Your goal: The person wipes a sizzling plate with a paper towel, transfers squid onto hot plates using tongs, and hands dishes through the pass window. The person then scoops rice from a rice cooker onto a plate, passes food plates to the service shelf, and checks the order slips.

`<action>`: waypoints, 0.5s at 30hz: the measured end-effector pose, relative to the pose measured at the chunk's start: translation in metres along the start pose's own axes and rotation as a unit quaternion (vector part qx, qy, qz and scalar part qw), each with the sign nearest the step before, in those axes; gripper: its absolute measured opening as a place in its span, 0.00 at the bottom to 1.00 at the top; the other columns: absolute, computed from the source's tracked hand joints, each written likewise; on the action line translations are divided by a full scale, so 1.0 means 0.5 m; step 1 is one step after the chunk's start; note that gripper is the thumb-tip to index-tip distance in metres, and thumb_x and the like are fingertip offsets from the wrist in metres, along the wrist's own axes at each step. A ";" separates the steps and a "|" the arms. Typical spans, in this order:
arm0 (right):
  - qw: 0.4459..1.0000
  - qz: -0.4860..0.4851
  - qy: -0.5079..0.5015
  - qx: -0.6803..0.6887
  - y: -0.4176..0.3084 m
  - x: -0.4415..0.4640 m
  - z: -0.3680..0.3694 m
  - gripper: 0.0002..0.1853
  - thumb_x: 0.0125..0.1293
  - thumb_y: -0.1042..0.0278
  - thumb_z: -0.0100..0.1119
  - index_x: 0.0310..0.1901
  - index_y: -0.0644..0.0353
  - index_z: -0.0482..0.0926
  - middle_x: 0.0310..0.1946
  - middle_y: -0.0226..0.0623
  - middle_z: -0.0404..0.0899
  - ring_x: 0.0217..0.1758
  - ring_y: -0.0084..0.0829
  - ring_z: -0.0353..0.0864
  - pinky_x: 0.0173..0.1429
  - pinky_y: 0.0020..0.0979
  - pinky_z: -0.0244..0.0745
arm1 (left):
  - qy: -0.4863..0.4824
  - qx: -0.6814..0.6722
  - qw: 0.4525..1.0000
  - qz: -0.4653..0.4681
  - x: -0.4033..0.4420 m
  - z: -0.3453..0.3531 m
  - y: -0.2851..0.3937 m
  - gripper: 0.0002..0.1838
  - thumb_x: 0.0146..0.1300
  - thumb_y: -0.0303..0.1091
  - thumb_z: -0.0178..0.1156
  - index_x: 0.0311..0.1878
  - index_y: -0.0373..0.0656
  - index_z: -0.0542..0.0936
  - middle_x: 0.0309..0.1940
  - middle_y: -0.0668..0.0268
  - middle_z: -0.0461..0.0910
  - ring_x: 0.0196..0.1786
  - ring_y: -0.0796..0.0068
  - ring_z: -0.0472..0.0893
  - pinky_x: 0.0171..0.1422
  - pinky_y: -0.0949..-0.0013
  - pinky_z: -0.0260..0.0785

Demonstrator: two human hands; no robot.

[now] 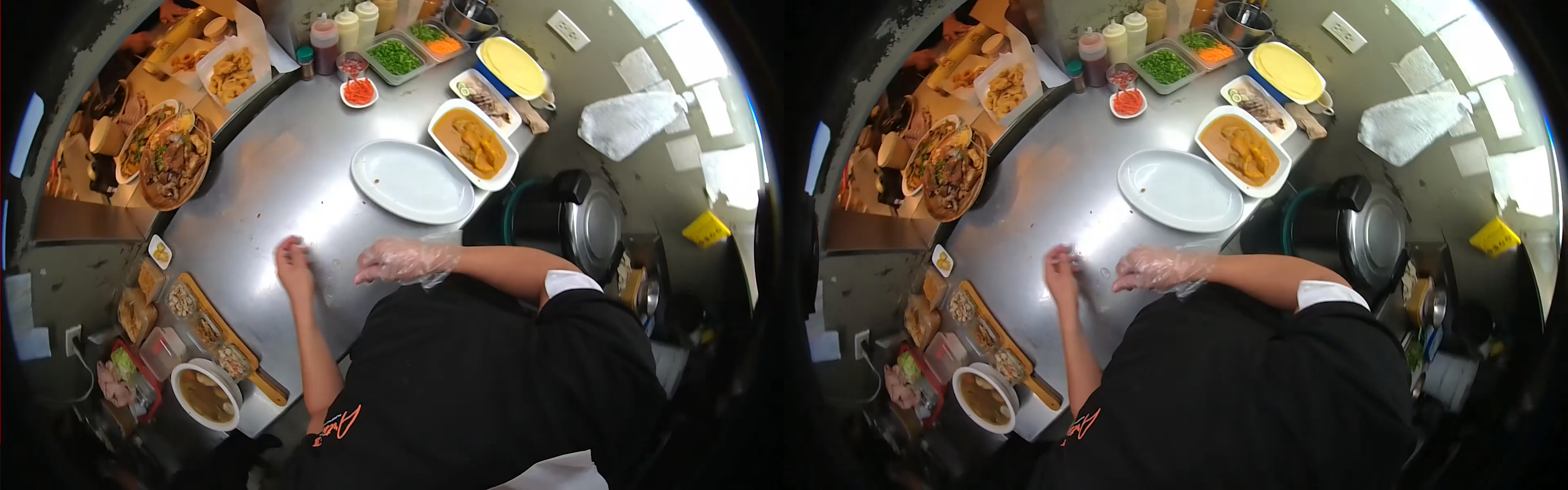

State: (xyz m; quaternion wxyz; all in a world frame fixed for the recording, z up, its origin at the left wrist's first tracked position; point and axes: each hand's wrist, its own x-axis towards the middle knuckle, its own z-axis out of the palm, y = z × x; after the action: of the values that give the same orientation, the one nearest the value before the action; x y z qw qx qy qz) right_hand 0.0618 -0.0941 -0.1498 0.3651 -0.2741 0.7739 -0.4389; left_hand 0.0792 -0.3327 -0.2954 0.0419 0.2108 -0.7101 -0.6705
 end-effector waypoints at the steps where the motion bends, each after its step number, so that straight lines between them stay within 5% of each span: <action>1: 1.000 0.011 0.012 -0.019 0.015 -0.026 -0.021 0.22 0.72 0.49 0.57 0.35 0.64 0.81 0.28 0.49 0.81 0.31 0.45 0.79 0.39 0.42 0.73 | -0.057 -0.061 0.994 -0.064 -0.041 0.027 -0.018 0.09 0.75 0.34 0.53 0.51 0.42 0.78 0.33 0.70 0.78 0.32 0.85 0.75 0.34 0.80 0.68; 4: 0.990 0.056 0.062 -0.110 0.049 -0.084 -0.091 0.19 0.71 0.52 0.59 0.35 0.63 0.82 0.31 0.50 0.82 0.34 0.47 0.81 0.44 0.42 0.76 | -0.104 0.060 0.991 -0.051 -0.109 0.105 -0.036 0.11 0.74 0.36 0.54 0.46 0.40 0.80 0.36 0.63 0.81 0.38 0.72 0.79 0.47 0.66 0.73; 5: 0.967 -0.114 0.124 -0.193 0.124 -0.085 -0.113 0.17 0.70 0.53 0.60 0.38 0.62 0.83 0.34 0.50 0.83 0.39 0.46 0.83 0.48 0.42 0.77 | -0.108 0.099 0.989 -0.013 -0.107 0.118 0.013 0.12 0.74 0.37 0.54 0.47 0.39 0.80 0.36 0.61 0.81 0.41 0.71 0.80 0.49 0.68 0.73; 7: 0.982 -0.027 0.123 -0.142 0.099 -0.137 -0.195 0.13 0.71 0.60 0.58 0.41 0.62 0.83 0.34 0.46 0.84 0.43 0.39 0.83 0.50 0.40 0.77 | 0.008 0.215 0.966 0.144 -0.062 0.150 -0.007 0.11 0.73 0.36 0.55 0.47 0.39 0.81 0.35 0.60 0.81 0.41 0.71 0.80 0.49 0.69 0.73; 8: 0.982 0.132 0.121 -0.053 0.100 -0.182 -0.226 0.12 0.71 0.62 0.58 0.41 0.63 0.82 0.32 0.44 0.84 0.41 0.35 0.83 0.49 0.38 0.77 | 0.007 0.270 0.948 0.169 -0.045 0.151 0.005 0.10 0.72 0.34 0.56 0.49 0.39 0.80 0.37 0.60 0.82 0.41 0.72 0.81 0.48 0.70 0.73; 9: 0.972 0.062 0.222 0.036 0.139 -0.224 -0.259 0.11 0.72 0.65 0.55 0.40 0.64 0.81 0.27 0.39 0.79 0.34 0.30 0.79 0.43 0.34 0.76 | 0.003 0.103 0.995 -0.008 -0.045 0.169 0.106 0.10 0.72 0.33 0.56 0.51 0.40 0.80 0.42 0.60 0.83 0.41 0.73 0.81 0.47 0.68 0.74; 10: 0.945 0.114 0.306 0.017 0.158 -0.260 -0.305 0.12 0.74 0.64 0.53 0.41 0.66 0.79 0.25 0.35 0.75 0.30 0.27 0.74 0.40 0.32 0.75 | 0.002 0.068 0.992 0.109 -0.016 0.177 0.108 0.10 0.73 0.31 0.55 0.52 0.40 0.79 0.45 0.63 0.82 0.40 0.75 0.80 0.43 0.70 0.74; 12: 0.862 0.087 0.494 -0.076 0.303 -0.351 -0.400 0.13 0.74 0.66 0.50 0.39 0.66 0.81 0.33 0.48 0.83 0.38 0.45 0.83 0.44 0.42 0.76 | -0.002 0.078 0.993 0.093 0.028 0.213 0.159 0.10 0.73 0.30 0.54 0.52 0.40 0.79 0.45 0.64 0.81 0.40 0.76 0.81 0.42 0.73 0.75; 13: 0.798 0.179 0.542 -0.193 0.350 -0.390 -0.448 0.12 0.72 0.69 0.49 0.40 0.67 0.81 0.38 0.55 0.83 0.44 0.53 0.83 0.48 0.48 0.76 | -0.002 0.092 0.991 0.095 0.049 0.248 0.181 0.10 0.73 0.30 0.53 0.52 0.39 0.79 0.45 0.64 0.81 0.41 0.76 0.81 0.43 0.73 0.76; 15: 0.765 0.268 0.523 -0.264 0.511 -0.461 -0.533 0.12 0.73 0.70 0.48 0.46 0.67 0.79 0.33 0.52 0.83 0.35 0.49 0.84 0.42 0.47 0.78 | -0.088 0.130 0.978 0.134 0.084 0.349 0.240 0.11 0.74 0.30 0.53 0.53 0.38 0.80 0.46 0.63 0.81 0.43 0.75 0.82 0.45 0.72 0.77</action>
State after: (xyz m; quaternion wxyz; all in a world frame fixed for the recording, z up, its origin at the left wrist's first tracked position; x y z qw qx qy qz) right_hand -0.0448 0.3240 -0.2071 -0.0800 0.1306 0.9721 -0.1775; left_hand -0.0479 -0.1831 -0.2055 0.0407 0.0574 -0.8139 -0.5768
